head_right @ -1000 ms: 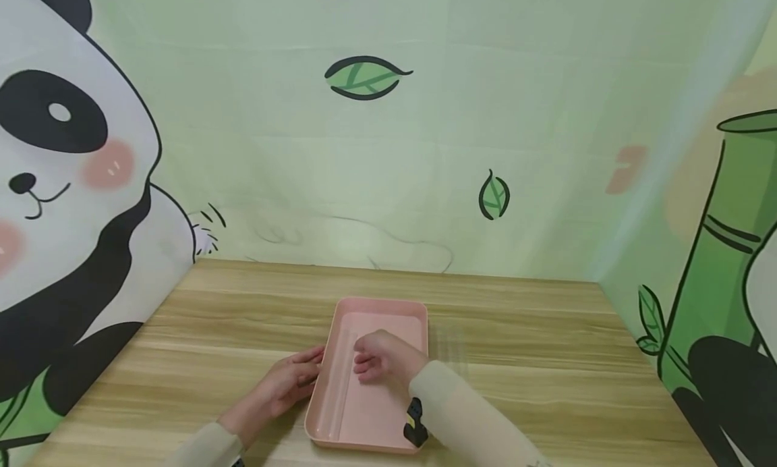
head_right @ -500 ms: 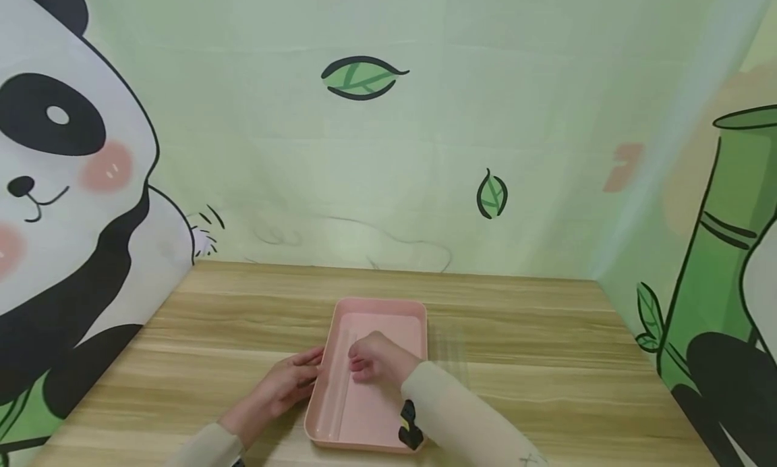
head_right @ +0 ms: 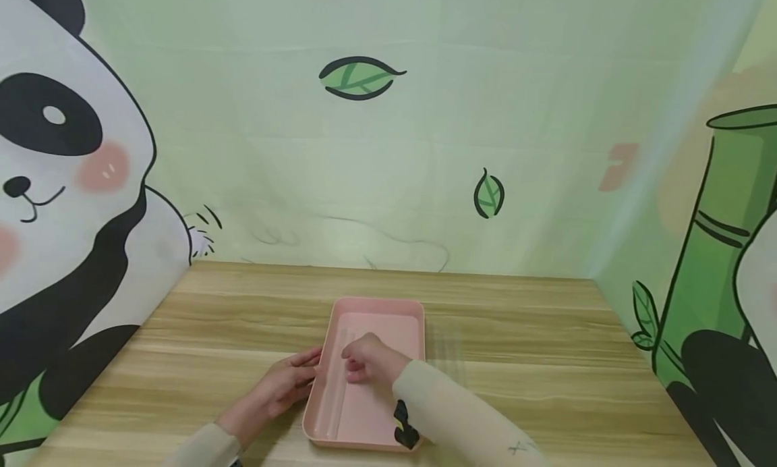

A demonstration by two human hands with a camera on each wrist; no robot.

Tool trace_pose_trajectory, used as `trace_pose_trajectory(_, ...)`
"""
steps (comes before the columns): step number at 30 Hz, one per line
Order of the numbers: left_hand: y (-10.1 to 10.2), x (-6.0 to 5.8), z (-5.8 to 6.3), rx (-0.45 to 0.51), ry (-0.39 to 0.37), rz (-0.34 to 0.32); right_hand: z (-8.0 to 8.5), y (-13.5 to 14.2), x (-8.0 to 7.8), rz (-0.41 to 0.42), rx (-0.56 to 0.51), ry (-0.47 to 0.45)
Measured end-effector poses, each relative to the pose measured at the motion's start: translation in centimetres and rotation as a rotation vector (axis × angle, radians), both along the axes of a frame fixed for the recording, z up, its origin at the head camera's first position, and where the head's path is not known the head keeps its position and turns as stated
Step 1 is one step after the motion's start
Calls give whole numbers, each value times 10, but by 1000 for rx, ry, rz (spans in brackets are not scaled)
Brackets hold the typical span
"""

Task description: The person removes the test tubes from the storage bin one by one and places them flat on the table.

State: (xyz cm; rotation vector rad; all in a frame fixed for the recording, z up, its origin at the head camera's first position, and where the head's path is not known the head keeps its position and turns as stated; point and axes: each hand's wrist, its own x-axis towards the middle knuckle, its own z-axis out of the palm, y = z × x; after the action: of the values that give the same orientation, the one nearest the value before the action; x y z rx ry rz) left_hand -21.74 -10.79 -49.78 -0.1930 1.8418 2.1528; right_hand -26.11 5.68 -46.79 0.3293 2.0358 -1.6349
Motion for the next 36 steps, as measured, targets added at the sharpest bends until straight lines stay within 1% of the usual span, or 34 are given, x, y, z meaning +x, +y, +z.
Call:
trace_pose_trajectory(4, 0, -1, 0, 7, 2, -6, -19, -3, -10, -27, 2, 22)
trace_pose_trajectory(5, 0, -1, -1, 8, 2, -5, -32, -1, -18, -18, -28, 35)
trace_pose_trajectory(8, -1, -1, -1, 6, -1, -2, -41, -2, -22, -13, -31, 57)
trace_pose_trajectory(11, -2, 0, 0, -1, -7, 4, -30, -4, -15, -23, -20, 56)
trace_pose_trajectory(12, -2, 0, 0, -4, -9, 9, -16, -7, -7, -37, 9, 50)
trace_pose_trajectory(16, -2, 1, 2, -7, -11, 26, 1, -9, 4, -43, 2, 52)
trace_pose_trajectory(21, -1, 2, 2, 2, -6, 13, 5, -6, 6, -42, -18, 42)
trace_pose_trajectory(28, -2, 3, 2, 17, -6, -16, 5, -3, 5, -58, -87, 26)
trace_pose_trajectory(36, -4, 3, 1, 26, 7, -26, 5, -3, 0, -46, -129, 11)
